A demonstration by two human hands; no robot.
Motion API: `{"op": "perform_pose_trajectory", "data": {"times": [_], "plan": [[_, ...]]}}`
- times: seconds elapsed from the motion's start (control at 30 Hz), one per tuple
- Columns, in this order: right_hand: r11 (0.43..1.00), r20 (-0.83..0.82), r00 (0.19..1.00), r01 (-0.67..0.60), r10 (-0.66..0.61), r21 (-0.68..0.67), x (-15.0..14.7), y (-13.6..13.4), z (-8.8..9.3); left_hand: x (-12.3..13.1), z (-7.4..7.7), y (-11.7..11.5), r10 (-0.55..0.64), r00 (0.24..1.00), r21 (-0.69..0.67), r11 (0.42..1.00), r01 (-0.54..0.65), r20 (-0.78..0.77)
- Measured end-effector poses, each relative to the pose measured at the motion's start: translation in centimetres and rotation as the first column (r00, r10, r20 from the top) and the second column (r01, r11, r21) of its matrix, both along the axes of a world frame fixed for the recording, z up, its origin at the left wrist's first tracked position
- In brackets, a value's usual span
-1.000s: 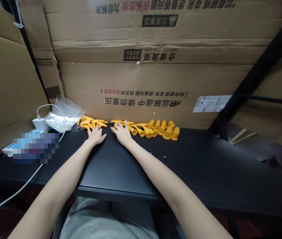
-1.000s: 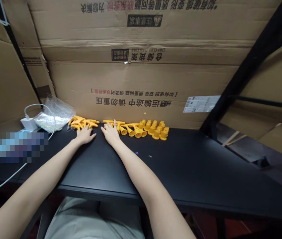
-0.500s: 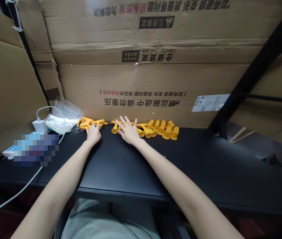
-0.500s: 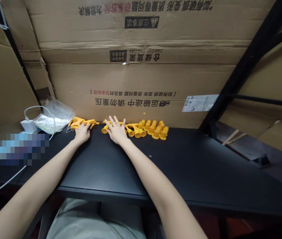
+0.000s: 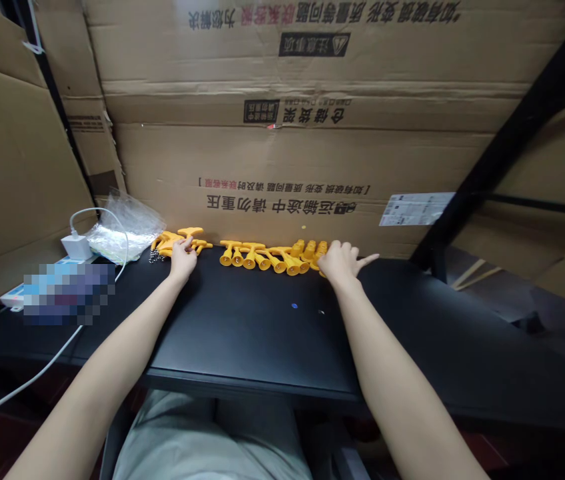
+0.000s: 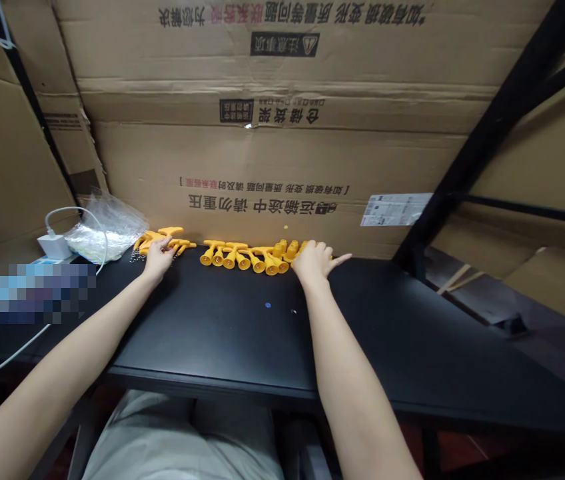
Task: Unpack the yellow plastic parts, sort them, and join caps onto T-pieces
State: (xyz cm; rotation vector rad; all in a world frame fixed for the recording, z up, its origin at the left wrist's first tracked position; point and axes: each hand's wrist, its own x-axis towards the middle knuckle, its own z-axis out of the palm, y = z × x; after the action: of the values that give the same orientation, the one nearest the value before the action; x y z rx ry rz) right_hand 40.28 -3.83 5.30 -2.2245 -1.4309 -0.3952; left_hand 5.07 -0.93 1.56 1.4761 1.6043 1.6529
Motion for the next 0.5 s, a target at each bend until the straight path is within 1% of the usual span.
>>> {"op": "perform_pose_trajectory", "data": {"times": [0.07, 0.13, 0.17, 0.23, 0.3, 0.37, 0.47, 0.5], "plan": [[0.996, 0.004, 1.0, 0.03, -0.03, -0.087, 0.3, 0.3, -0.5, 0.2, 0.4, -0.1, -0.075, 0.972, 0.003, 0.997, 0.076, 0.224], [0.988, 0.002, 0.999, 0.032, -0.032, -0.153, 0.6, 0.6, -0.9, 0.5, 0.8, -0.4, -0.148, 0.898, -0.007, 0.986, 0.166, 0.414], [0.985, 0.002, 1.0, 0.027, -0.027, -0.171, 0.7, 0.8, -1.0, 0.7, 1.0, -0.5, -0.17, 0.857, -0.013, 0.979, 0.201, 0.486], [0.983, 0.006, 1.0, 0.015, -0.014, -0.183, 0.8, 1.1, -1.1, 0.9, 1.3, -0.8, -0.194, 0.79, -0.021, 0.967, 0.253, 0.581], [0.979, 0.007, 1.0, 0.001, 0.0, -0.203, 0.7, 1.2, -0.9, 1.0, 1.7, -1.0, -0.195, 0.748, -0.043, 0.957, 0.287, 0.635], [0.966, -0.008, 1.0, -0.019, 0.017, -0.26, 0.6, 1.2, -0.4, 1.0, 1.9, -1.3, -0.197, 0.73, -0.065, 0.947, 0.313, 0.654], [0.932, -0.065, 0.995, -0.091, 0.073, -0.351, 0.1, 1.0, 0.1, 0.9, 2.2, -1.5, -0.215, 0.756, -0.086, 0.938, 0.337, 0.619], [0.926, -0.088, 0.99, -0.134, 0.11, -0.354, -0.1, 0.9, 0.2, 0.9, 2.2, -1.6, -0.223, 0.768, -0.088, 0.936, 0.34, 0.6]]}}
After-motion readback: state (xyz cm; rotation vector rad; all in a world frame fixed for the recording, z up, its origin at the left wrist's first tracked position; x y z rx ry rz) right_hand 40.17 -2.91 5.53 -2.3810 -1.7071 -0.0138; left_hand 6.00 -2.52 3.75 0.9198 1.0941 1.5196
